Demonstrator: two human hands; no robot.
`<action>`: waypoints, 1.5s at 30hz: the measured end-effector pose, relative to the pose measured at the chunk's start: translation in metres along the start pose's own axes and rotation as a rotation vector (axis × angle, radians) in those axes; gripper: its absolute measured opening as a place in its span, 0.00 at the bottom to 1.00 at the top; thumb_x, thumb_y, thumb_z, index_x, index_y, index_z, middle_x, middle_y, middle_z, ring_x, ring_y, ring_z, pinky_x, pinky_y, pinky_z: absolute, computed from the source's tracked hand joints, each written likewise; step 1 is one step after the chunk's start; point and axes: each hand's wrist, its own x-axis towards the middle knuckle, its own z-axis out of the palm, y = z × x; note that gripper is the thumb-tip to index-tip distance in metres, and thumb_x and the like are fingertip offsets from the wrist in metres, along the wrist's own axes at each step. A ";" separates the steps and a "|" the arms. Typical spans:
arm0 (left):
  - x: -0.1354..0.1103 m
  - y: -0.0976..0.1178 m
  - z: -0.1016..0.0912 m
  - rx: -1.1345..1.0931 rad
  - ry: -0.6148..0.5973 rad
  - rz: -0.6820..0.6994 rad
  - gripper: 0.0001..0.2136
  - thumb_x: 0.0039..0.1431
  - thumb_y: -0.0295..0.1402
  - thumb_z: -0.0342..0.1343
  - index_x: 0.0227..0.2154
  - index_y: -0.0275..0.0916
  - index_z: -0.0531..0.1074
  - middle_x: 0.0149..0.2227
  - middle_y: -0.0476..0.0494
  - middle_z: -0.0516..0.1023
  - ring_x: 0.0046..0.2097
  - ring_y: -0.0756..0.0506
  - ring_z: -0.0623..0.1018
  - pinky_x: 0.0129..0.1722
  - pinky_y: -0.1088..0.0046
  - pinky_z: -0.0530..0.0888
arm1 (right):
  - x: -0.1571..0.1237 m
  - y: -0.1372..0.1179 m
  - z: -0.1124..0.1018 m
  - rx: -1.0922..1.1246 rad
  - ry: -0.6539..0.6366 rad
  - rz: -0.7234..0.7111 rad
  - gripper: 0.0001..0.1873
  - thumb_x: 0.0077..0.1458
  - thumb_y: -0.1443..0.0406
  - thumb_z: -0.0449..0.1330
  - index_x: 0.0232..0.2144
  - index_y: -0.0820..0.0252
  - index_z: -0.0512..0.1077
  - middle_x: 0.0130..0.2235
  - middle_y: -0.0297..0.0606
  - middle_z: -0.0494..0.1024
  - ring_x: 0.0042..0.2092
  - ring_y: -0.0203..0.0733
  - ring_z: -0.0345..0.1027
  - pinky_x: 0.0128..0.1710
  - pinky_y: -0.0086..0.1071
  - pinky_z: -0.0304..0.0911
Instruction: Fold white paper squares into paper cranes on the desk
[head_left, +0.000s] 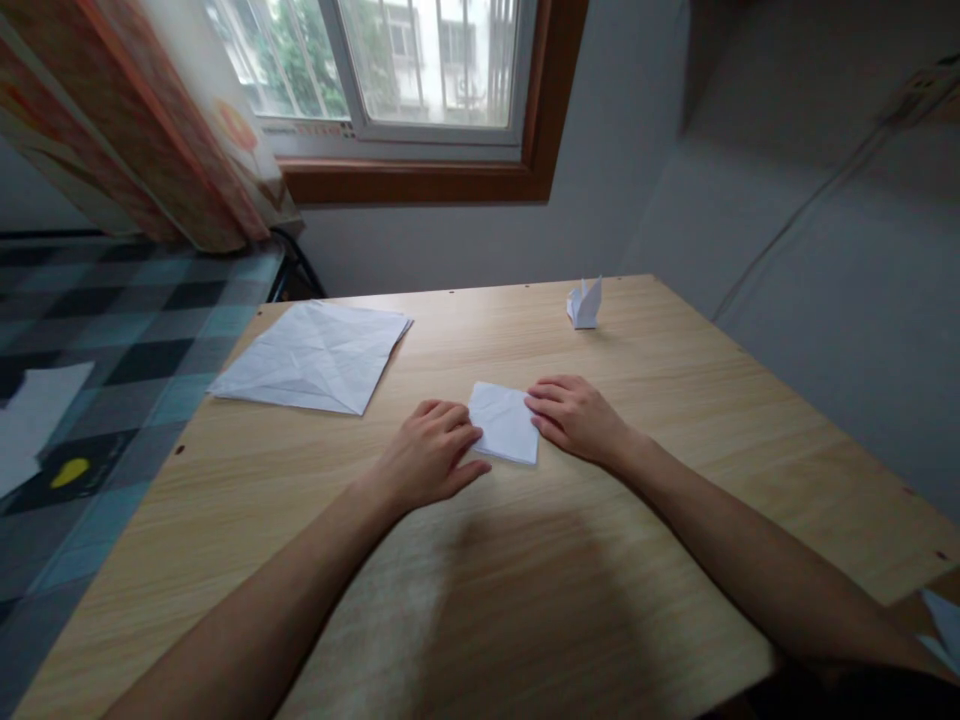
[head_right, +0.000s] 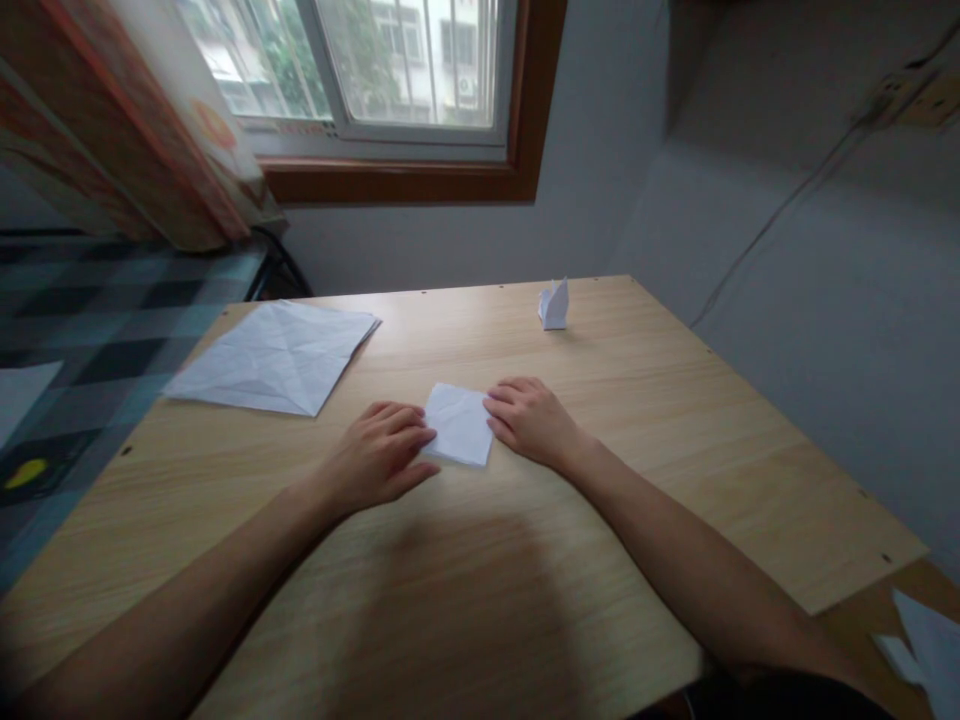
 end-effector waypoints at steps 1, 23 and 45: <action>0.000 0.001 0.000 0.007 -0.007 0.017 0.14 0.63 0.44 0.55 0.36 0.38 0.77 0.38 0.41 0.77 0.43 0.41 0.76 0.48 0.60 0.70 | 0.000 -0.002 -0.001 -0.015 -0.002 0.021 0.14 0.63 0.63 0.58 0.47 0.63 0.76 0.52 0.49 0.78 0.55 0.55 0.68 0.55 0.50 0.63; 0.002 0.008 0.002 0.107 0.015 0.006 0.07 0.62 0.30 0.51 0.29 0.38 0.71 0.33 0.43 0.75 0.36 0.44 0.73 0.38 0.66 0.69 | 0.003 -0.032 0.000 0.128 0.137 -0.157 0.13 0.60 0.55 0.59 0.36 0.60 0.72 0.38 0.44 0.79 0.40 0.47 0.71 0.39 0.39 0.66; -0.002 0.018 0.002 0.315 0.296 0.281 0.05 0.64 0.33 0.54 0.32 0.41 0.70 0.33 0.45 0.74 0.36 0.45 0.72 0.35 0.66 0.68 | 0.028 -0.048 0.025 0.199 -0.054 -0.133 0.15 0.57 0.69 0.57 0.47 0.64 0.74 0.52 0.50 0.78 0.56 0.54 0.69 0.58 0.47 0.63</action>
